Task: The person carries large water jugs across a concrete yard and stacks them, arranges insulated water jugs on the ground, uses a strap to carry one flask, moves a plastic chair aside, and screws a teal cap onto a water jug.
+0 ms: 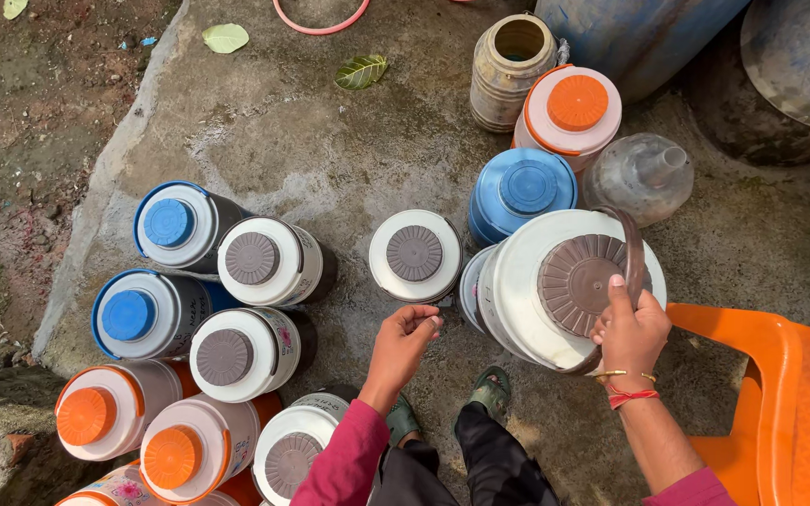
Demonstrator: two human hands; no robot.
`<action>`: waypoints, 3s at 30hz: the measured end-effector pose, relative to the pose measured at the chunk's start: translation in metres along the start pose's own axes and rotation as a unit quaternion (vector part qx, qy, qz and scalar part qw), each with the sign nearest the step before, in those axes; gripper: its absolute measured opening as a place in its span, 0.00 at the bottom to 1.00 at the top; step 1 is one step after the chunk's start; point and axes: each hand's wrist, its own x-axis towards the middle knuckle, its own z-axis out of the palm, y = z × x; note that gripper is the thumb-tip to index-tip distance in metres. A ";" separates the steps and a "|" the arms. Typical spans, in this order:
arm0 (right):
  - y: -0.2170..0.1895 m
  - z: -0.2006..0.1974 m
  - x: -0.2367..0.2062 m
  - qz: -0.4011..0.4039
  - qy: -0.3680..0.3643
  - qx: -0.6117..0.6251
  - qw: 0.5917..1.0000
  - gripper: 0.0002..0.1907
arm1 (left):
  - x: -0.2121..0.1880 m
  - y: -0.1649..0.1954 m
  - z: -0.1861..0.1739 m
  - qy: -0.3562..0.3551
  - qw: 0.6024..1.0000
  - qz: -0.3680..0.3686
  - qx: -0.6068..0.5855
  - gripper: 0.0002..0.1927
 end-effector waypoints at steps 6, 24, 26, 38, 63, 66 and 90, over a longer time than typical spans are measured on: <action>0.008 0.016 0.002 0.025 0.022 0.135 0.990 0.16 | 0.010 -0.006 0.002 0.004 1.000 0.005 0.009 0.16; 0.002 0.087 -0.040 -0.304 0.153 -0.600 0.724 0.40 | 0.133 -0.002 -0.126 -0.048 0.997 0.010 0.060 0.15; 0.021 0.122 -0.054 -0.337 0.108 -0.585 0.730 0.36 | 0.159 -0.003 -0.147 -0.040 0.991 0.000 0.129 0.15; 0.309 0.273 0.063 0.406 0.021 -0.219 0.887 0.61 | 0.306 -0.095 -0.199 -0.042 0.979 -0.044 0.193 0.19; 0.291 0.365 0.091 0.309 0.023 0.106 0.945 0.18 | 0.285 -0.068 -0.217 -0.050 0.974 -0.116 0.190 0.19; 0.231 0.369 0.088 0.295 0.000 0.107 0.949 0.19 | 0.276 -0.033 -0.211 -0.057 0.991 -0.012 0.118 0.18; -0.197 0.303 0.255 -0.093 -0.003 -0.110 0.990 0.15 | 0.320 0.295 -0.028 -0.193 0.937 0.159 0.243 0.17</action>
